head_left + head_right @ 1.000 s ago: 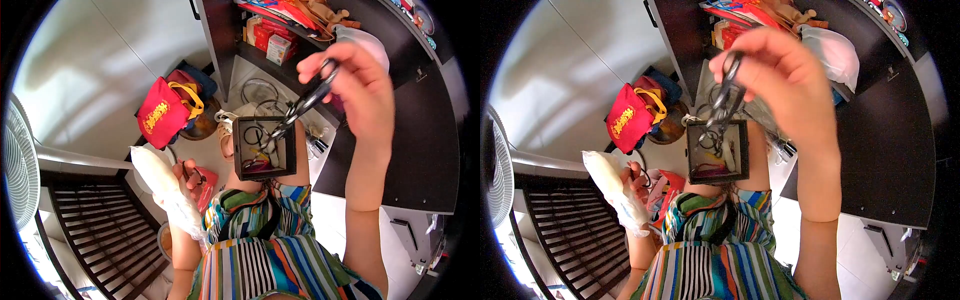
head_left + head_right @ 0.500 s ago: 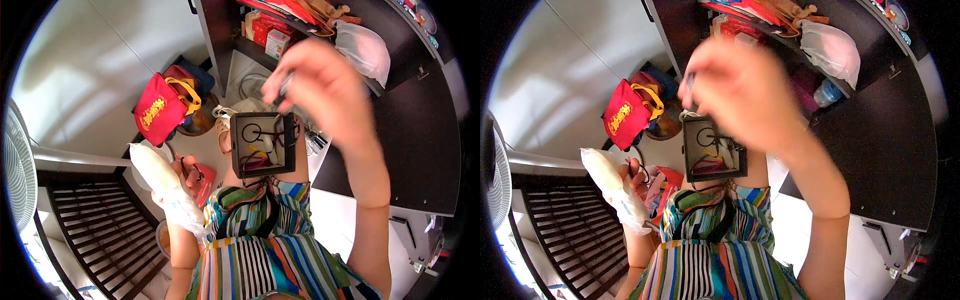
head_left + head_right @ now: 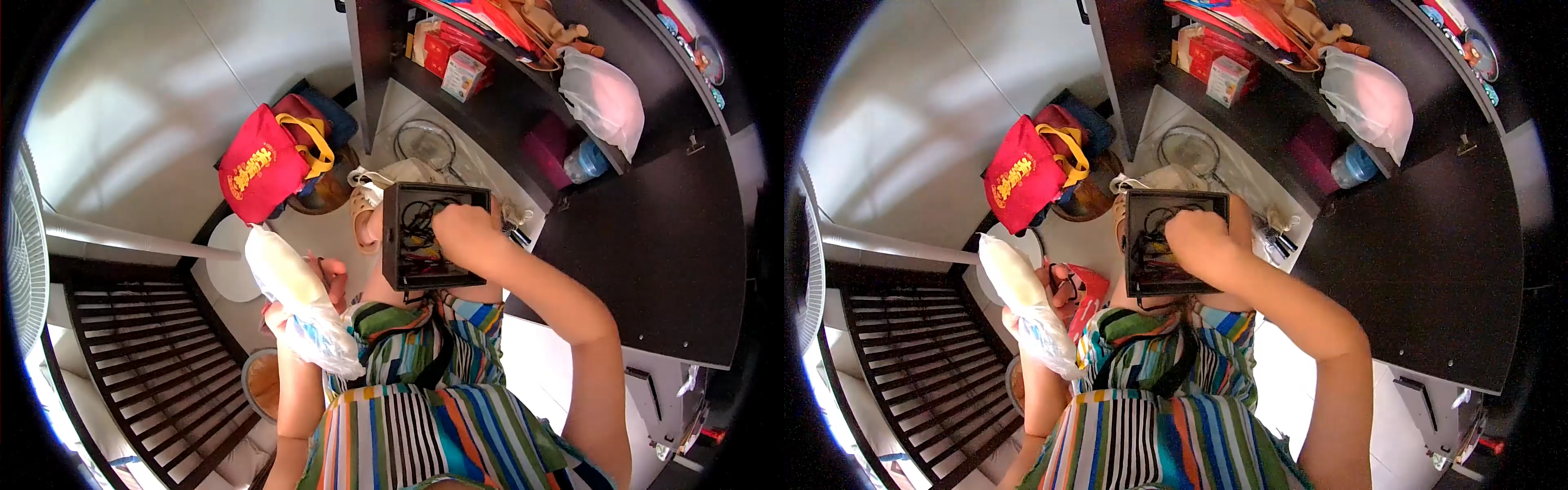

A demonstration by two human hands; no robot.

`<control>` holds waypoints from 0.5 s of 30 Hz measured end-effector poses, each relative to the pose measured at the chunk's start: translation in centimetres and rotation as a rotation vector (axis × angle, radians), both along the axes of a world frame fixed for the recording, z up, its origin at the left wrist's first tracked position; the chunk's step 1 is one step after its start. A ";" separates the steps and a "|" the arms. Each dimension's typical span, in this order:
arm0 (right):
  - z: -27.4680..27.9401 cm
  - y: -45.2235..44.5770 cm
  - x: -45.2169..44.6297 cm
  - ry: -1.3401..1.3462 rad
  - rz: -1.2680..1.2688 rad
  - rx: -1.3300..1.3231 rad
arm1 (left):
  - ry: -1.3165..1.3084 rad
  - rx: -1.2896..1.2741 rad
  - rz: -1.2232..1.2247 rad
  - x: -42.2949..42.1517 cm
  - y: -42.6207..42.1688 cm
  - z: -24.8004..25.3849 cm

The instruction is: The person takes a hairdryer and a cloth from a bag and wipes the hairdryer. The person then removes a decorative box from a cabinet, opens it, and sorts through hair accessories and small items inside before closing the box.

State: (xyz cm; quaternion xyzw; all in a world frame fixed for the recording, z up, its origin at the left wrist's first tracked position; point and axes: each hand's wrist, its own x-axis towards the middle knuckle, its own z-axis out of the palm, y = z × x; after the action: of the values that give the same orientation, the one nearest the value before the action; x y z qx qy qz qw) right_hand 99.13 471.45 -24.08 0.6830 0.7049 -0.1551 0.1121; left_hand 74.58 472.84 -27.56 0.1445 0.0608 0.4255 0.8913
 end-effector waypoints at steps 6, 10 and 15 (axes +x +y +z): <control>-3.8 0.8 -0.1 0.194 -0.176 0.078 | -0.003 0.061 -0.039 -0.4 -0.2 0.2; 0.0 -0.6 2.3 0.663 -0.191 0.231 | -0.071 -0.007 -0.033 -0.5 -0.4 0.4; 5.1 -3.1 4.2 1.176 -0.393 0.227 | 0.078 -0.005 -0.013 -0.3 -0.5 0.6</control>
State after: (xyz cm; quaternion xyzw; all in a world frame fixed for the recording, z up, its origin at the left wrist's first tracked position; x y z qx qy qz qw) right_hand 103.34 468.34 -18.98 0.6081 0.5219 -0.4466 -0.3979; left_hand 74.28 472.32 -27.01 0.1591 0.0956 0.4137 0.8913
